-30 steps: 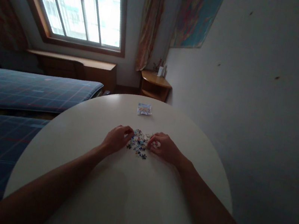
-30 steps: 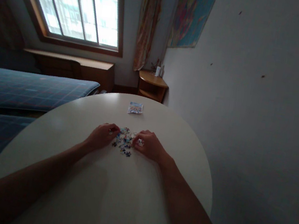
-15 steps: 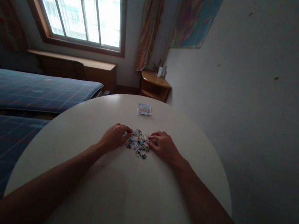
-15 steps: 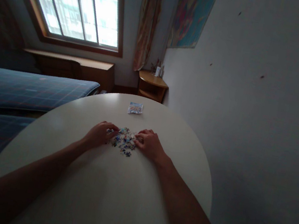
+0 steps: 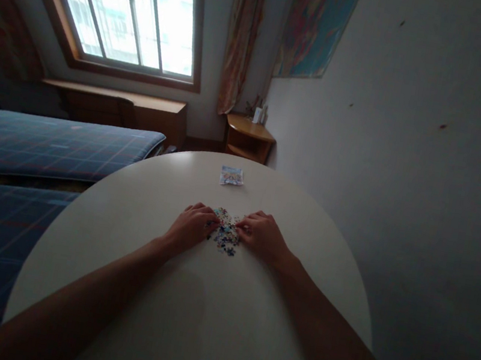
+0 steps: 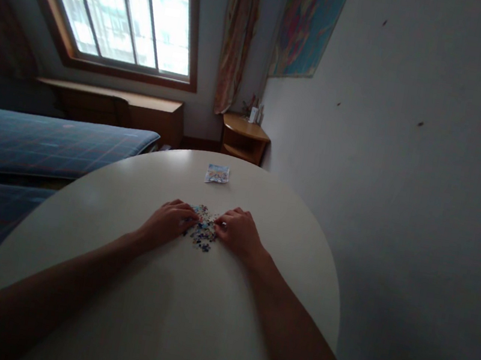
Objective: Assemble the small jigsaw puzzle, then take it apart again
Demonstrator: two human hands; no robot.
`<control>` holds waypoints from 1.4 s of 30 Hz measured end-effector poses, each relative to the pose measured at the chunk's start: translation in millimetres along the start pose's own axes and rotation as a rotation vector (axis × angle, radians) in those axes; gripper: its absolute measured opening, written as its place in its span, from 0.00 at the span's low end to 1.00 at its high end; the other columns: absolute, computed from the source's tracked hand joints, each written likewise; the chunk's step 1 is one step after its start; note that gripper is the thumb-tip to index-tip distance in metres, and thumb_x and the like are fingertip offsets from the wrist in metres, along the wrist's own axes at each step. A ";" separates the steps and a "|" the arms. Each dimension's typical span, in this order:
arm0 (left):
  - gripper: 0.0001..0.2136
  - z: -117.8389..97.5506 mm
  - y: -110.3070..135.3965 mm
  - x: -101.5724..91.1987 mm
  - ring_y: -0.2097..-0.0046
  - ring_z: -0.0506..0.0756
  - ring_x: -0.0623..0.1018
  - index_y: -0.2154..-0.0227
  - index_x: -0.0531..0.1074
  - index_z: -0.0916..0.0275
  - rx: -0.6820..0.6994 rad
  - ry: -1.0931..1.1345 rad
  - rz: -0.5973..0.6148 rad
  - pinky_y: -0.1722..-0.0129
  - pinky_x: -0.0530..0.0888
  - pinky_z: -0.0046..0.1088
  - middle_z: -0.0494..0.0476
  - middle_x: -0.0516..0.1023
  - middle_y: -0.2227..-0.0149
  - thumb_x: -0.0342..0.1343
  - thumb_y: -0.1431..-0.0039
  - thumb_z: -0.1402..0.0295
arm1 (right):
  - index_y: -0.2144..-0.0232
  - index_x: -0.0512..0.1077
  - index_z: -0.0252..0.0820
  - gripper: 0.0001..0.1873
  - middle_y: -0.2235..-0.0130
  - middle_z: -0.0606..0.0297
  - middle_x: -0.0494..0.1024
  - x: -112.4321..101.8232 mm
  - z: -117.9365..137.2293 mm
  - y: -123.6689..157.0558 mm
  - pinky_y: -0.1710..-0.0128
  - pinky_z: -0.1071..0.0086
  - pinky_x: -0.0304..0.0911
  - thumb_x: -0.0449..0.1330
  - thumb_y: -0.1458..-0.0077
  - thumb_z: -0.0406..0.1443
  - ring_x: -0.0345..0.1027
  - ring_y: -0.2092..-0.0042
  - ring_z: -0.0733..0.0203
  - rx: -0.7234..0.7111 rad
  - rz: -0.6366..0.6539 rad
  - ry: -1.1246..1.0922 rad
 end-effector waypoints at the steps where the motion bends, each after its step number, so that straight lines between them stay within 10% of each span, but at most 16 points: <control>1: 0.07 -0.2 -0.1 -0.3 0.51 0.59 0.74 0.62 0.80 0.54 -0.003 -0.002 -0.003 0.48 0.67 0.37 0.55 0.81 0.58 0.57 0.38 0.64 | 0.65 0.80 0.46 0.07 0.63 0.62 0.82 0.0 0.4 -0.1 0.54 0.62 0.59 0.64 0.47 0.34 0.70 0.56 0.54 0.003 -0.002 0.004; 26: 0.11 54.3 -2.4 -16.5 0.59 0.56 0.79 0.61 0.79 0.58 -0.295 0.079 -0.132 0.57 0.72 0.31 0.54 0.82 0.64 0.52 0.37 0.64 | 0.61 0.78 0.44 0.07 0.62 0.62 0.82 -2.1 -12.6 -0.2 0.55 0.64 0.63 0.59 0.41 0.34 0.72 0.59 0.58 0.069 -0.063 -0.258; 42: 0.08 37.1 1.8 -32.7 0.60 0.57 0.77 0.65 0.79 0.57 -0.242 -0.052 0.015 0.59 0.71 0.30 0.56 0.81 0.63 0.55 0.40 0.65 | 0.65 0.80 0.46 0.06 0.60 0.60 0.81 -8.9 -29.8 8.4 0.51 0.61 0.62 0.65 0.47 0.37 0.72 0.56 0.56 -0.030 0.064 -0.239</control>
Point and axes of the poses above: each hand's wrist, its own y-axis away from the middle knuckle, its own x-axis out of the palm, z = x × y, the point moved 6 cm from there along -y, towards the middle knuckle
